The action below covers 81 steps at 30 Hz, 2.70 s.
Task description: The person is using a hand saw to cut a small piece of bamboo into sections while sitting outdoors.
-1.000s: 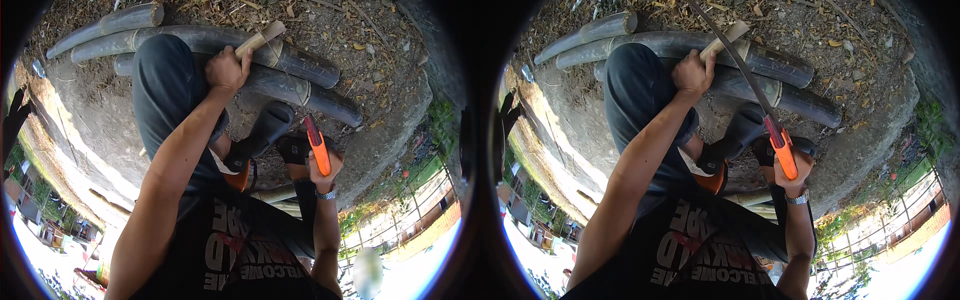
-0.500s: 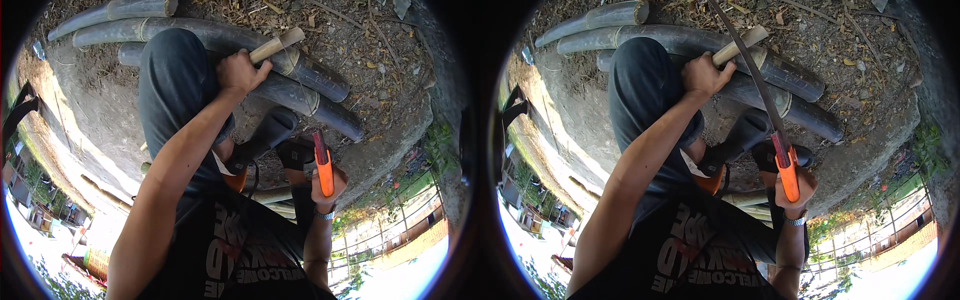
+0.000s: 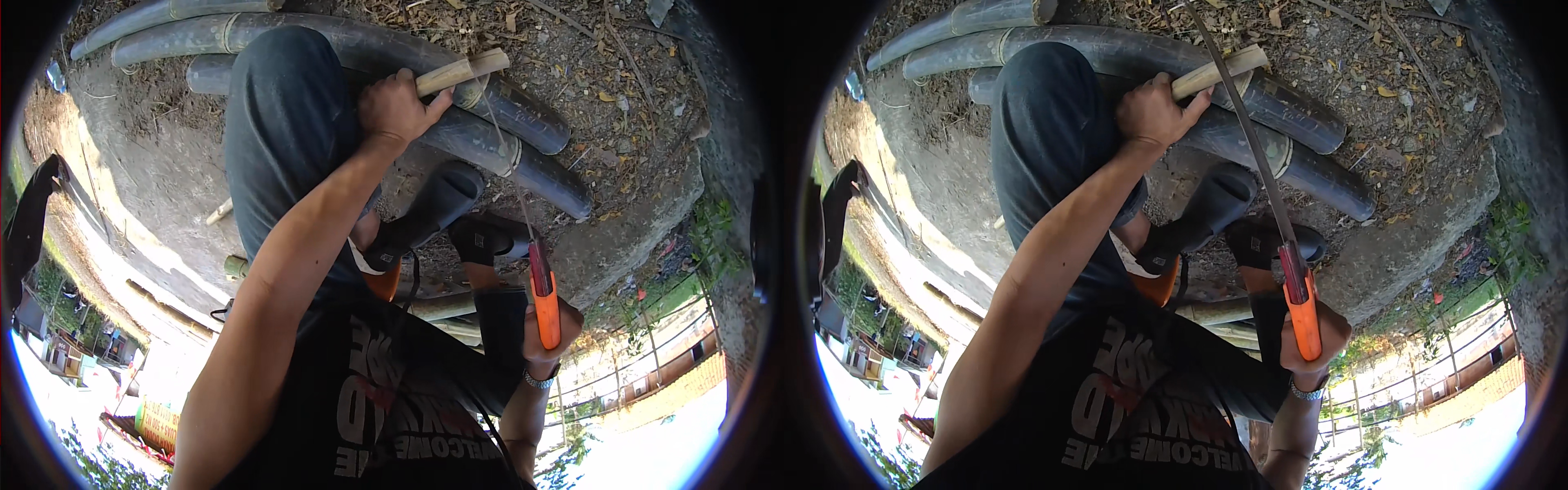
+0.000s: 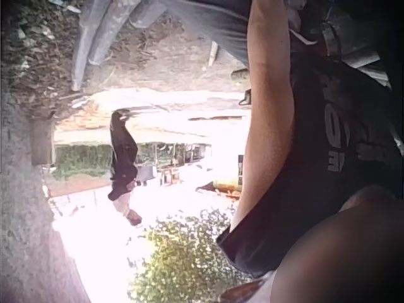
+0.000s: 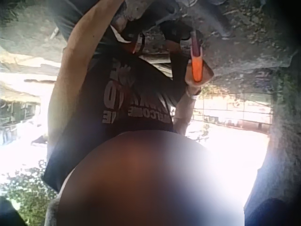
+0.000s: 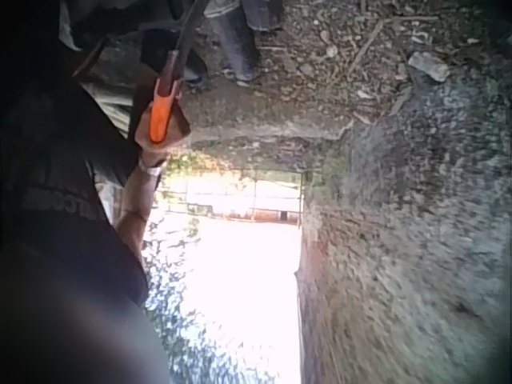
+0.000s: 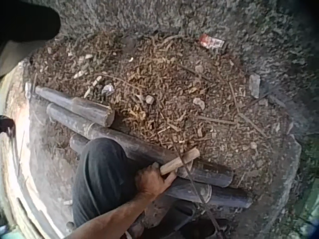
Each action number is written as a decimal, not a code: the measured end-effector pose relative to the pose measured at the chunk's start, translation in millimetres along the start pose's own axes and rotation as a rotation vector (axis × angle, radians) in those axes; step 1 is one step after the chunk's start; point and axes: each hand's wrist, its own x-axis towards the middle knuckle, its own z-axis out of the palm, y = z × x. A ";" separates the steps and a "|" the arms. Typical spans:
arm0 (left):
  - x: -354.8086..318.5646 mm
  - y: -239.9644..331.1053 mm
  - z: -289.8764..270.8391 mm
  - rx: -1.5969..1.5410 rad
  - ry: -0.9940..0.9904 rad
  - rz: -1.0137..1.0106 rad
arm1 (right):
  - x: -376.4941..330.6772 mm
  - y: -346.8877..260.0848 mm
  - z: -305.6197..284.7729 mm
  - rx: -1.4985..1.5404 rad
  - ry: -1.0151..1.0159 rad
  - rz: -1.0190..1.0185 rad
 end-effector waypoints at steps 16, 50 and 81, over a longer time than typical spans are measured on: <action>-14.3 0.4 10.4 -0.004 0.082 0.060 | -25.6 0.0 78.0 0.177 0.246 0.078; -39.9 56.6 17.3 0.089 0.061 0.813 | -76.7 30.1 107.1 0.252 0.435 0.119; -31.7 68.0 54.5 0.151 -0.081 0.501 | -76.9 57.5 81.4 0.260 0.356 0.127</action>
